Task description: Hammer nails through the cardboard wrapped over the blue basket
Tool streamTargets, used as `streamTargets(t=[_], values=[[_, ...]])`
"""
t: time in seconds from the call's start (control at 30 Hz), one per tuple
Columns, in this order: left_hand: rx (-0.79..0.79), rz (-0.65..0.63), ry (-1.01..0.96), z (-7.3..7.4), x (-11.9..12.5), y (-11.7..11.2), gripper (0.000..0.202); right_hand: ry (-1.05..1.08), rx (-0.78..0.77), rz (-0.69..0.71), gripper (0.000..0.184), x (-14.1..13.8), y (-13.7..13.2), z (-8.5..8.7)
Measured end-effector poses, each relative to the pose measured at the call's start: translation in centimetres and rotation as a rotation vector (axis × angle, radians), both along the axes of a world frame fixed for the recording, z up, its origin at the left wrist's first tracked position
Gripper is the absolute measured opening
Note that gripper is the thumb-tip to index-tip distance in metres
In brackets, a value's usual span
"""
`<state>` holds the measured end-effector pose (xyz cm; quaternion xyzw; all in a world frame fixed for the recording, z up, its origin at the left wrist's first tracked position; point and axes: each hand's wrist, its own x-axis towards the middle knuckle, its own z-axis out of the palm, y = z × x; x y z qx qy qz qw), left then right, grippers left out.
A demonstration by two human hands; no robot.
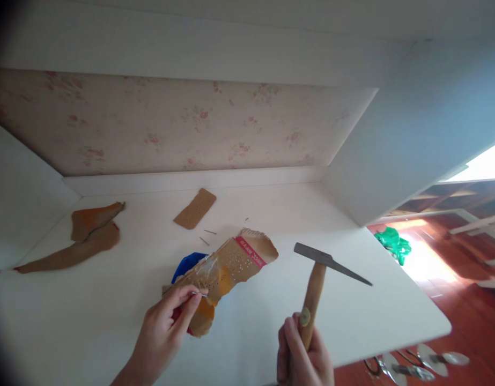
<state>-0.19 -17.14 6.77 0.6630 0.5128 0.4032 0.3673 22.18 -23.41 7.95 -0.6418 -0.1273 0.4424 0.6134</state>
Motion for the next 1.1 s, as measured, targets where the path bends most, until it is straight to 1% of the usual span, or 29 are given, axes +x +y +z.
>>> streamTargets(t=[0.07, 0.17, 0.23, 0.37, 0.47, 0.53, 0.67, 0.8, 0.93, 1.1], values=[[0.111, 0.031, 0.038, -0.8, 0.3, -0.1, 0.011, 0.019, 0.006, 0.032, 0.049, -0.4, 0.1, -0.2], [0.155, 0.035, 0.058, -1.4, 0.4, 0.0, 0.013, 0.023, 0.018, 0.067, 0.047, -0.4, 0.2, -0.6], [0.178, 0.021, 0.088, -1.2, 0.4, 0.1, 0.013, 0.017, 0.016, 0.074, 0.047, -0.3, 0.2, -0.7], [0.272, 0.003, 0.182, -0.3, 0.2, 0.6, 0.013, 0.001, 0.003, 0.074, 0.048, 0.0, 0.3, -0.5], [0.291, 0.040, 0.239, 0.3, 0.1, 0.8, 0.012, -0.008, 0.017, 0.080, 0.047, 0.0, 0.4, 0.0], [0.292, 0.057, 0.268, 0.4, 0.1, 0.6, 0.011, -0.014, 0.024, 0.091, 0.046, -0.2, 0.4, 0.3], [0.314, 0.059, 0.312, 0.1, 0.2, 0.2, 0.009, -0.004, 0.005, 0.112, 0.046, -0.6, 0.5, 0.5], [0.307, 0.049, 0.333, -0.3, 0.3, 0.2, 0.008, -0.003, -0.007, 0.121, 0.047, -0.7, 0.5, 0.2], [0.309, 0.050, 0.342, -0.4, 0.3, 0.3, 0.008, -0.017, -0.016, 0.144, 0.046, -0.6, 0.6, -0.2], [0.369, 0.036, 0.397, -0.5, 0.2, 0.3, 0.010, -0.010, -0.006, 0.150, 0.047, -0.7, 0.7, 0.0]])
